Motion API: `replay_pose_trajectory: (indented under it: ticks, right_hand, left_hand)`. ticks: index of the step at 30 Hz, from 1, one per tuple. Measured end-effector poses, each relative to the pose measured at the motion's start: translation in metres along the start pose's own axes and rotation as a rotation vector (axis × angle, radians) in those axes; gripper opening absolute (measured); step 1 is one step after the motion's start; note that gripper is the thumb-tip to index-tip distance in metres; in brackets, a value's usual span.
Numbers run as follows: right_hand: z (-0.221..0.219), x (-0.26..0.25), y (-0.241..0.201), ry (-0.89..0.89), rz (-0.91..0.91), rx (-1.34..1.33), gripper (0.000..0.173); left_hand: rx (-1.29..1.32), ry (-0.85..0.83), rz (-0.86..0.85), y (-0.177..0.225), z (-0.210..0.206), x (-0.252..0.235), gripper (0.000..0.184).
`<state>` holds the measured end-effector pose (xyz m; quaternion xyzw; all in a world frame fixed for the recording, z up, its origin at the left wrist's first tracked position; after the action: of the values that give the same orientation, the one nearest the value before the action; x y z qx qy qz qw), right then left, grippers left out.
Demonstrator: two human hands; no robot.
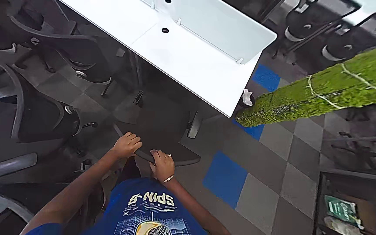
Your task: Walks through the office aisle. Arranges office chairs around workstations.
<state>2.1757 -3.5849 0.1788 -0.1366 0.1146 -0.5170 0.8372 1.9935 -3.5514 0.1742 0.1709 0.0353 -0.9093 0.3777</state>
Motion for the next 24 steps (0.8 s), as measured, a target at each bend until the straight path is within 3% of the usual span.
replay_pose_trajectory:
  ticks: [4,7,14,19,24]
  right_hand:
    - [-0.006,-0.06,-0.018,-0.284,-0.177,-0.06,0.048]
    - [-0.014,-0.094,-0.033,-0.235,-0.204,-0.051,0.048]
    - [-0.024,-0.188,-0.053,-0.311,-0.308,0.018,0.052]
    - [-0.029,-0.256,-0.058,-0.449,-0.404,0.107,0.057]
    - [-0.029,-0.316,-0.041,-0.424,-0.428,0.154,0.061]
  left_hand:
    - [0.01,-0.008,-0.066,-0.065,0.007,-0.008,0.014]
    - [0.044,0.005,-0.119,-0.108,0.006,-0.008,0.014]
    - [0.083,-0.098,-0.197,-0.207,0.004,-0.033,0.042]
    - [0.122,-0.217,-0.153,-0.271,-0.002,-0.055,0.05]
    - [0.152,-0.241,-0.017,-0.324,-0.008,-0.088,0.059]
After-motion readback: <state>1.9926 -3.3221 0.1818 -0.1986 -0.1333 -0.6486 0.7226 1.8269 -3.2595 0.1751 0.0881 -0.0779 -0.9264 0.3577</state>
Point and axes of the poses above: each hand's wrist, its own x-axis away from the middle knuckle, its own z-axis out of the back of the hand, y = z × x, the point moved 6 cm from there along -x, towards the middle knuckle, and after that the axes turned 2 degrees about -y, right-handed, at the moved point
